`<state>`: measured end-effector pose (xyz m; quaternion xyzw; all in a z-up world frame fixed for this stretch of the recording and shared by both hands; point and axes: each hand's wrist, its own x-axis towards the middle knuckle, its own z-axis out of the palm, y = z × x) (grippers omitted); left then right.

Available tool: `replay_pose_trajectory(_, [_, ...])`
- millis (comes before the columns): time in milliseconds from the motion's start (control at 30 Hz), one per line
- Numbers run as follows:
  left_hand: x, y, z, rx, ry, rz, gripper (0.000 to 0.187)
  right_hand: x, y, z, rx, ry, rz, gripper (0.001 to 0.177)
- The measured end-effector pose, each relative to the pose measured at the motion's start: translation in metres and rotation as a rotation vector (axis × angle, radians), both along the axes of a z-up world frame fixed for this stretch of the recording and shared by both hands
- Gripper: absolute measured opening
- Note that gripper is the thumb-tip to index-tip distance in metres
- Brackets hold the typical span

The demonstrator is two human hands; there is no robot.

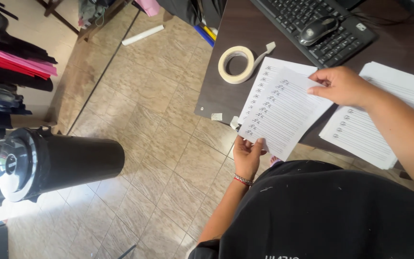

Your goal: The person organizes a stack of lined papers on a desk, then uses a binding machine to attach spiral wire bindings to the sheets. The person repeats this process for multiple stacks of paper.

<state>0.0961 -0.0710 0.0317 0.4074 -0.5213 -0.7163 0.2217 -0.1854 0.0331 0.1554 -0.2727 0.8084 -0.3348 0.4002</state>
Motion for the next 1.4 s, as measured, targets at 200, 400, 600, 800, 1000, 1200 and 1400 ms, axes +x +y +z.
replay_pose_trajectory(200, [0.004,-0.015,-0.013,0.14,0.045,-0.015,0.025,-0.023,-0.043,-0.051,-0.128,0.165,0.011,0.026])
replay_pose_trajectory(400, [-0.004,-0.029,0.0,0.182,-0.008,-0.04,0.018,-0.031,-0.046,-0.051,-0.206,0.125,-0.06,0.029])
replay_pose_trajectory(600, [-0.01,-0.034,-0.003,0.257,-0.015,-0.086,0.017,-0.039,-0.054,-0.049,-0.191,0.105,-0.072,0.028])
replay_pose_trajectory(800, [-0.01,-0.045,-0.025,0.201,-0.001,-0.072,0.013,-0.046,-0.045,-0.078,-0.257,0.195,-0.05,0.042])
replay_pose_trajectory(1000, [-0.016,-0.052,-0.021,0.146,0.0,-0.122,0.012,-0.05,-0.03,-0.088,-0.33,0.345,-0.118,0.04])
replay_pose_trajectory(1200, [-0.022,-0.045,-0.021,0.138,0.001,-0.129,0.009,-0.045,-0.032,-0.102,-0.382,0.33,-0.154,0.035])
replay_pose_trajectory(1400, [-0.02,-0.044,-0.034,0.118,0.049,-0.067,0.008,-0.04,-0.029,-0.095,-0.474,0.318,-0.195,0.029])
